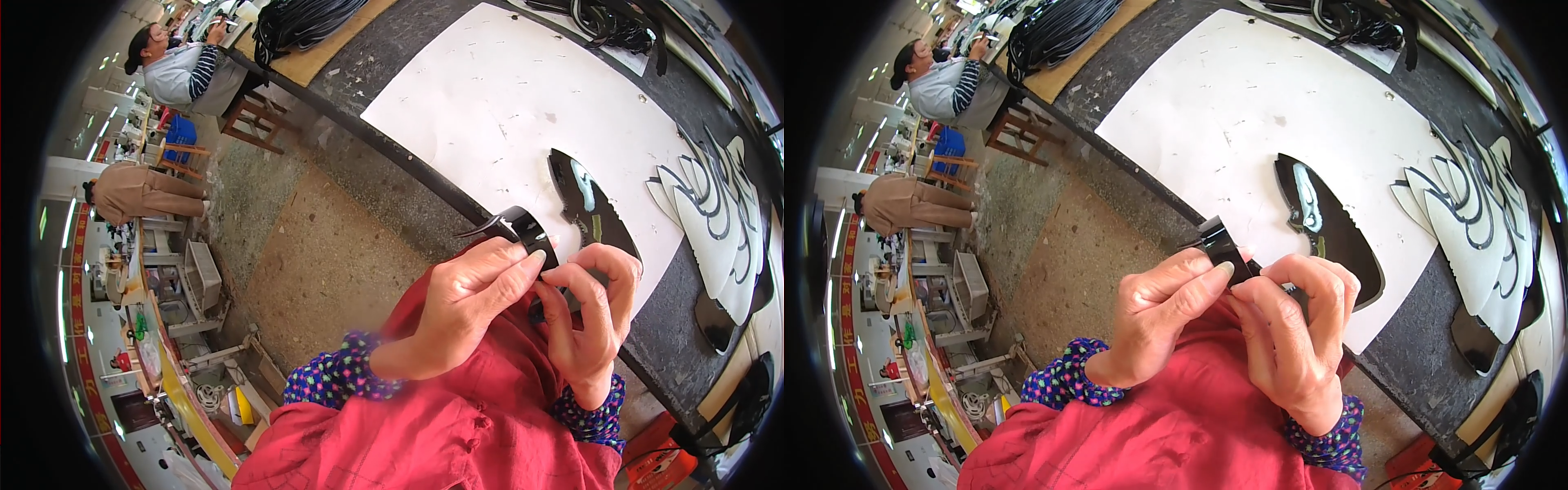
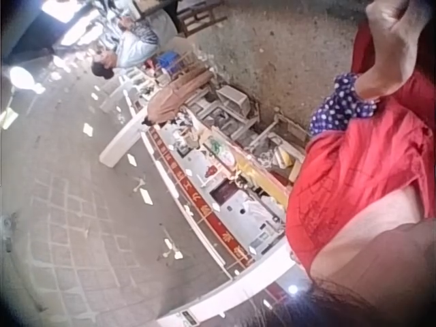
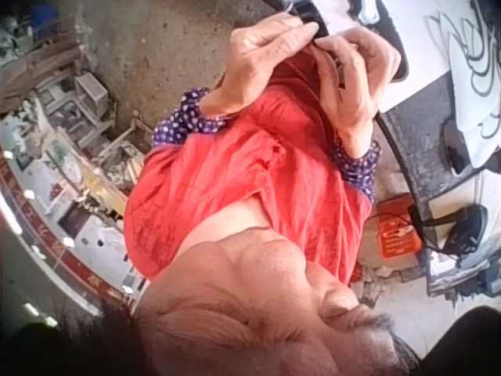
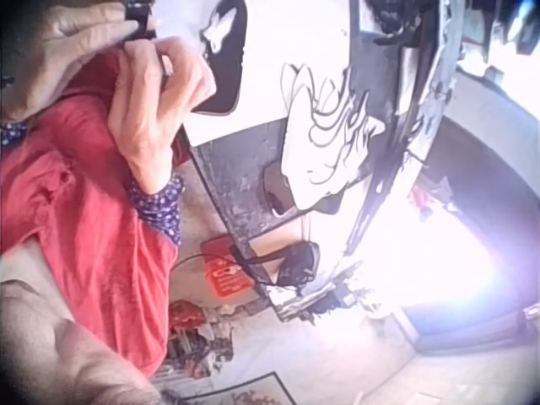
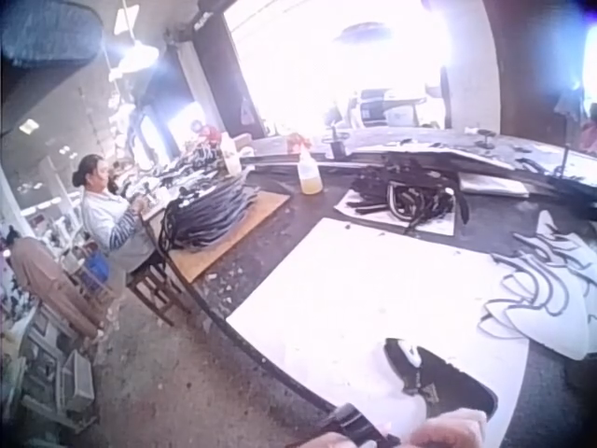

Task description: Peeling adhesive backing from black trim pieces and sticking them onto white shoe upper components.

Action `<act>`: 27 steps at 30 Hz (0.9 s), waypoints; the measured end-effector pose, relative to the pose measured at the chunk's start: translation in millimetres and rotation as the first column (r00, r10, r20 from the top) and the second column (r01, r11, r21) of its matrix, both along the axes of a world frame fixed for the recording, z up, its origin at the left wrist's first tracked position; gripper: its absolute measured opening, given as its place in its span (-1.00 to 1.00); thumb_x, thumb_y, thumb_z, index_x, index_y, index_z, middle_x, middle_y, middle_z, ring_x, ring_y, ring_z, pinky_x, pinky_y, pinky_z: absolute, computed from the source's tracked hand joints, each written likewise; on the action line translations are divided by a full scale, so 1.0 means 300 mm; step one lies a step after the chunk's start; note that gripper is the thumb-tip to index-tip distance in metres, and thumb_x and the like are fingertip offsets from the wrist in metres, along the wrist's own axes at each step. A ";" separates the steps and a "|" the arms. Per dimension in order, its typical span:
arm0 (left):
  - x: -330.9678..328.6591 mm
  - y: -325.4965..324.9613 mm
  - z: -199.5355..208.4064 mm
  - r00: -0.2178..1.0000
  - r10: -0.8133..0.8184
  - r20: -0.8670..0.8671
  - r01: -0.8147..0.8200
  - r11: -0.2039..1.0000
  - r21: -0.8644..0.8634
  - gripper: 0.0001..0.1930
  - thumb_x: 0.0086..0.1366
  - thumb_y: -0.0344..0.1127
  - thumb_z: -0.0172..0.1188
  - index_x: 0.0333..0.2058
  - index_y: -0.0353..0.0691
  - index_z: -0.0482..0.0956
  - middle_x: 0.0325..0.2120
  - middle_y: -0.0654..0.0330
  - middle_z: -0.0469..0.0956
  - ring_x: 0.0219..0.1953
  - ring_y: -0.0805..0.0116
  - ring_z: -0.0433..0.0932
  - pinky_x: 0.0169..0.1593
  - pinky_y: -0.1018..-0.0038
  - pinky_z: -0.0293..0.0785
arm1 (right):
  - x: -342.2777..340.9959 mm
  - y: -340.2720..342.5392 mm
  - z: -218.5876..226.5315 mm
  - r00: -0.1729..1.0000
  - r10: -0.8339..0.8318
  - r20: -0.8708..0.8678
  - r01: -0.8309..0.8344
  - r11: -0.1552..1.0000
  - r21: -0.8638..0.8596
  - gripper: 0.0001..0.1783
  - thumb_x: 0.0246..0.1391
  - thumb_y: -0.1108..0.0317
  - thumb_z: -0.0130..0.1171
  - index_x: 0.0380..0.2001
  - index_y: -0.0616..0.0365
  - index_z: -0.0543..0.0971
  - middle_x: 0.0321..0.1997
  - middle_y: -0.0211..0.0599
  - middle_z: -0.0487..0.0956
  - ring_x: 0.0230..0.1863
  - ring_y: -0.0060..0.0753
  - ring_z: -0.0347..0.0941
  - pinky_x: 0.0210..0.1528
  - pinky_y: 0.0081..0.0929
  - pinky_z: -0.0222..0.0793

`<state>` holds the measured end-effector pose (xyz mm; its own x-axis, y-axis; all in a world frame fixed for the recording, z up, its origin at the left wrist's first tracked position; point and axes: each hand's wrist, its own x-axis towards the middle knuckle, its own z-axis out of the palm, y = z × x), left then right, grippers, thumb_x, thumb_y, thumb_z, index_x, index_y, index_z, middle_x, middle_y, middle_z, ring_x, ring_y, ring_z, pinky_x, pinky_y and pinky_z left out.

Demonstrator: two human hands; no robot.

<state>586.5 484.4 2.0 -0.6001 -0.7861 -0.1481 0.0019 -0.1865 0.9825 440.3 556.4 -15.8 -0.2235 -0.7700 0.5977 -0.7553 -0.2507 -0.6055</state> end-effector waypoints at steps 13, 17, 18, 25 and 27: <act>0.018 -0.009 -0.050 0.991 0.092 -0.102 -0.080 0.990 0.115 -0.71 0.48 -0.44 -0.01 0.05 -0.52 0.50 -0.10 0.15 0.56 -0.08 0.53 0.53 0.01 0.60 0.50 | 0.019 -0.009 -0.054 0.712 0.039 0.701 -0.010 0.999 -0.046 -0.81 0.10 0.61 0.19 -0.20 0.21 0.62 -0.03 -0.12 0.48 0.05 -0.25 0.41 0.12 -0.37 0.30; 0.033 -0.016 -0.023 0.999 0.039 0.033 -0.038 0.998 -0.042 -0.72 0.48 -0.42 -0.01 0.03 -0.45 0.55 -0.05 0.14 0.54 -0.02 0.47 0.52 0.05 0.56 0.49 | 0.016 -0.036 -0.073 0.724 0.053 0.688 -0.177 0.978 0.111 -0.83 0.13 0.42 0.31 -0.27 0.29 0.58 -0.18 -0.21 0.55 -0.14 -0.37 0.47 -0.02 -0.47 0.36; 0.027 -0.009 -0.026 0.999 0.037 0.031 -0.035 0.998 -0.049 -0.72 0.48 -0.42 -0.01 0.03 -0.45 0.55 -0.05 0.14 0.54 -0.02 0.47 0.52 0.05 0.56 0.49 | 0.015 -0.034 -0.072 0.718 0.071 0.692 -0.180 0.980 0.085 -0.85 0.13 0.44 0.30 -0.29 0.29 0.58 -0.21 -0.23 0.56 -0.16 -0.37 0.46 -0.04 -0.48 0.36; -0.003 -0.020 -0.035 0.990 0.133 0.053 -0.125 0.983 -0.134 -0.75 0.27 -0.52 0.29 -0.06 -0.39 0.63 -0.14 0.27 0.60 -0.15 0.55 0.55 -0.02 0.60 0.48 | 0.018 -0.053 -0.072 0.796 0.026 0.604 -0.130 0.983 0.128 -0.89 0.12 0.50 0.29 -0.40 0.28 0.54 -0.35 -0.27 0.54 -0.32 -0.40 0.43 -0.22 -0.51 0.36; -0.001 -0.021 -0.048 0.968 0.170 0.185 -0.117 0.957 -0.265 -0.75 0.22 -0.52 0.35 -0.10 -0.36 0.66 -0.19 0.29 0.62 -0.18 0.56 0.56 -0.02 0.60 0.49 | 0.022 -0.051 -0.070 0.829 0.014 0.559 -0.113 0.983 0.144 -0.88 0.13 0.50 0.28 -0.41 0.28 0.53 -0.37 -0.27 0.53 -0.34 -0.40 0.42 -0.25 -0.51 0.35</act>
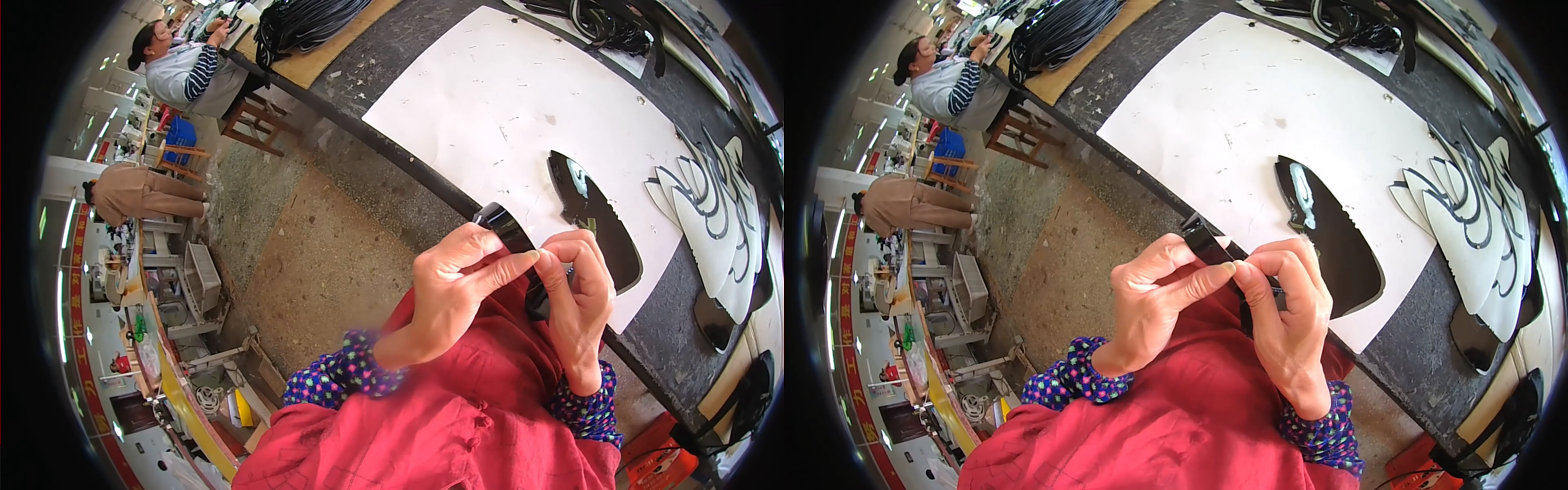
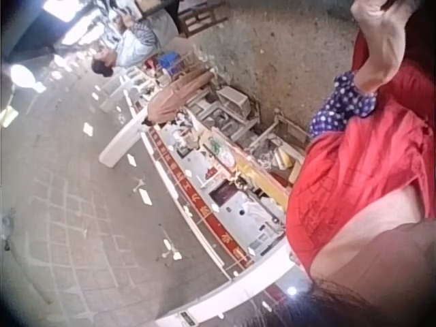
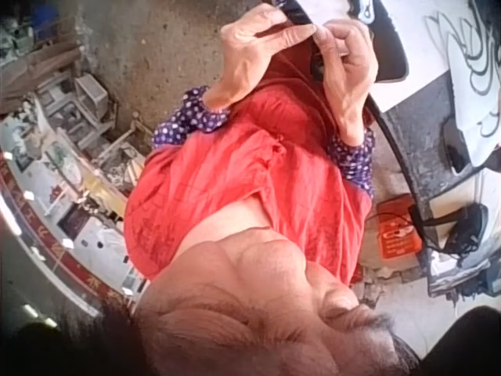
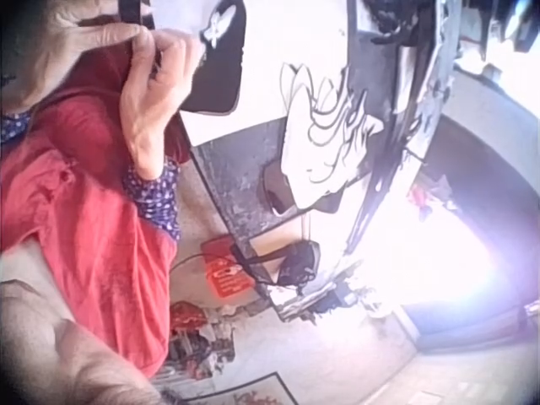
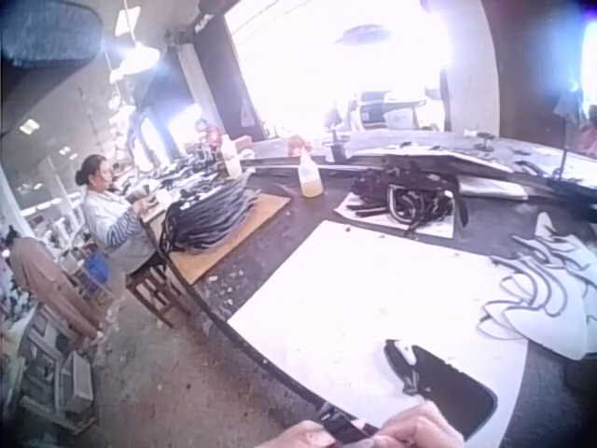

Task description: Peeling adhesive backing from black trim pieces and sticking them onto white shoe upper components.

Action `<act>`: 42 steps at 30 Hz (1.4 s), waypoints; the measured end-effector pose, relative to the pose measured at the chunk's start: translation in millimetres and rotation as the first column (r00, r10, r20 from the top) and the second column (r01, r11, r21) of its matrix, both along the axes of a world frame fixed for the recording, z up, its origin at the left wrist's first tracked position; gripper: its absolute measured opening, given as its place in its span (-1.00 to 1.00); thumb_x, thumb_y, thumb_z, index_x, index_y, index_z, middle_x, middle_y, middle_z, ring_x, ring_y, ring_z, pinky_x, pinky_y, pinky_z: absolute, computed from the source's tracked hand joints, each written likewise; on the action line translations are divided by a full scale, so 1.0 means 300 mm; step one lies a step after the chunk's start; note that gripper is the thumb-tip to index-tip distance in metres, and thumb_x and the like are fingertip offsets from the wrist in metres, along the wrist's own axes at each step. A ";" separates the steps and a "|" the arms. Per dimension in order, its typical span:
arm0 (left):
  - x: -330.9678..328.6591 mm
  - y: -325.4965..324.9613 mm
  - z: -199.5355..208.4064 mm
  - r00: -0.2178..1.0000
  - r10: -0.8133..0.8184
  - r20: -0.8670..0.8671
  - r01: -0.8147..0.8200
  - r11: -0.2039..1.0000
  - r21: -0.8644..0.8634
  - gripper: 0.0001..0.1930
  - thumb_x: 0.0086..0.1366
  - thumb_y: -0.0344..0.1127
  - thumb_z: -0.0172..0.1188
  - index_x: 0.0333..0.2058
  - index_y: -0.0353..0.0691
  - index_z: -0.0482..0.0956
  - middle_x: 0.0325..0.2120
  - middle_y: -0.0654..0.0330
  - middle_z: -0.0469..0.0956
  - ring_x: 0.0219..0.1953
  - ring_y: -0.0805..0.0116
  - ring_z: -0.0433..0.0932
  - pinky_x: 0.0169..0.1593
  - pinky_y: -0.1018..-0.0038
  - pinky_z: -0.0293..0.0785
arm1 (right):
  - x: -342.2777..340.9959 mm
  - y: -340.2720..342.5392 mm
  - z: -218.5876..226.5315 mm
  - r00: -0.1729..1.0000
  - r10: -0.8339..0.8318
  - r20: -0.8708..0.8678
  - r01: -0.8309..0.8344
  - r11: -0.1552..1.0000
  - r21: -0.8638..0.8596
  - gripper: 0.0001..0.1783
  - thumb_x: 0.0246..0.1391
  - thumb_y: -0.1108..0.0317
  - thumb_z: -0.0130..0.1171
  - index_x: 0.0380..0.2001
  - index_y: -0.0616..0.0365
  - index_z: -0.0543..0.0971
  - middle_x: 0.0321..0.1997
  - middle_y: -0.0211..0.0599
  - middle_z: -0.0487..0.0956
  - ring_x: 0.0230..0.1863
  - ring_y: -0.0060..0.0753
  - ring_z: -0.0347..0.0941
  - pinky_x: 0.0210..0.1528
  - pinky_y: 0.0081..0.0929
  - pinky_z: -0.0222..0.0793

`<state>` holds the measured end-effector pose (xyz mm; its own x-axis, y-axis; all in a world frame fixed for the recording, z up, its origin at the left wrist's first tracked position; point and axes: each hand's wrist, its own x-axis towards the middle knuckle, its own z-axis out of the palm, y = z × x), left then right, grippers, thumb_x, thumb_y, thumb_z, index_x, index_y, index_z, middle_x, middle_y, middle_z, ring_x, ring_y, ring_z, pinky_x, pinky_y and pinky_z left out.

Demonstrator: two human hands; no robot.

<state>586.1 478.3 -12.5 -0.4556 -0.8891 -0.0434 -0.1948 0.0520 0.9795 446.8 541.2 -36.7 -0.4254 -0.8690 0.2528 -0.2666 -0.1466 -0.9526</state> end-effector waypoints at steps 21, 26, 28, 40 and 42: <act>0.035 0.002 -0.027 0.999 0.053 -0.010 -0.054 0.989 -0.139 -0.82 0.41 -0.38 0.17 -0.27 -0.42 0.58 -0.48 0.14 0.56 -0.43 0.45 0.51 -0.32 0.51 0.44 | 0.034 -0.042 -0.017 0.999 0.048 0.015 -0.049 0.998 0.033 -0.90 0.03 0.59 0.30 -0.36 0.34 0.58 -0.37 -0.19 0.61 -0.34 -0.34 0.54 -0.24 -0.51 0.43; 0.093 0.008 -0.095 0.992 0.115 0.052 -0.100 0.968 -0.228 -0.78 0.44 -0.32 0.09 -0.36 -0.31 0.57 -0.50 0.22 0.53 -0.44 0.43 0.48 -0.36 0.48 0.40 | 0.042 -0.085 -0.027 0.995 0.058 0.081 -0.069 0.987 0.142 -0.88 0.09 0.48 0.30 -0.36 0.34 0.60 -0.46 -0.22 0.59 -0.42 -0.46 0.48 -0.31 -0.55 0.37; 0.127 0.030 -0.203 0.993 0.006 0.119 0.088 0.634 -0.768 -0.88 0.33 -0.34 0.17 -0.34 -0.24 0.60 -0.46 0.20 0.54 -0.42 0.26 0.50 -0.28 0.32 0.44 | 0.053 -0.111 0.012 0.974 0.046 0.220 -0.095 0.972 0.216 -0.78 0.21 0.33 0.25 -0.35 0.32 0.61 -0.50 -0.30 0.62 -0.43 -0.60 0.44 -0.32 -0.56 0.35; -0.013 -0.045 -0.274 0.979 -0.071 0.189 0.186 -0.049 -0.981 -0.80 0.19 -0.26 0.12 -0.20 0.01 0.59 -0.26 0.36 0.58 -0.23 0.43 0.52 -0.10 0.42 0.39 | 0.014 -0.207 0.075 0.914 0.221 0.339 -0.322 0.905 0.279 -0.65 0.33 0.31 0.07 0.08 0.31 0.45 -0.22 -0.05 0.67 -0.25 -0.40 0.63 -0.18 -0.50 0.52; -0.013 -0.079 -0.246 0.968 -0.126 0.218 0.213 -0.053 -0.976 -0.80 0.18 -0.28 0.14 -0.20 -0.04 0.59 -0.27 0.34 0.56 -0.22 0.42 0.52 -0.12 0.43 0.41 | -0.005 -0.225 0.050 0.878 0.242 0.412 -0.372 0.887 0.273 -0.59 0.33 0.31 0.08 0.15 0.31 0.40 -0.13 0.00 0.66 -0.17 -0.37 0.62 -0.11 -0.49 0.51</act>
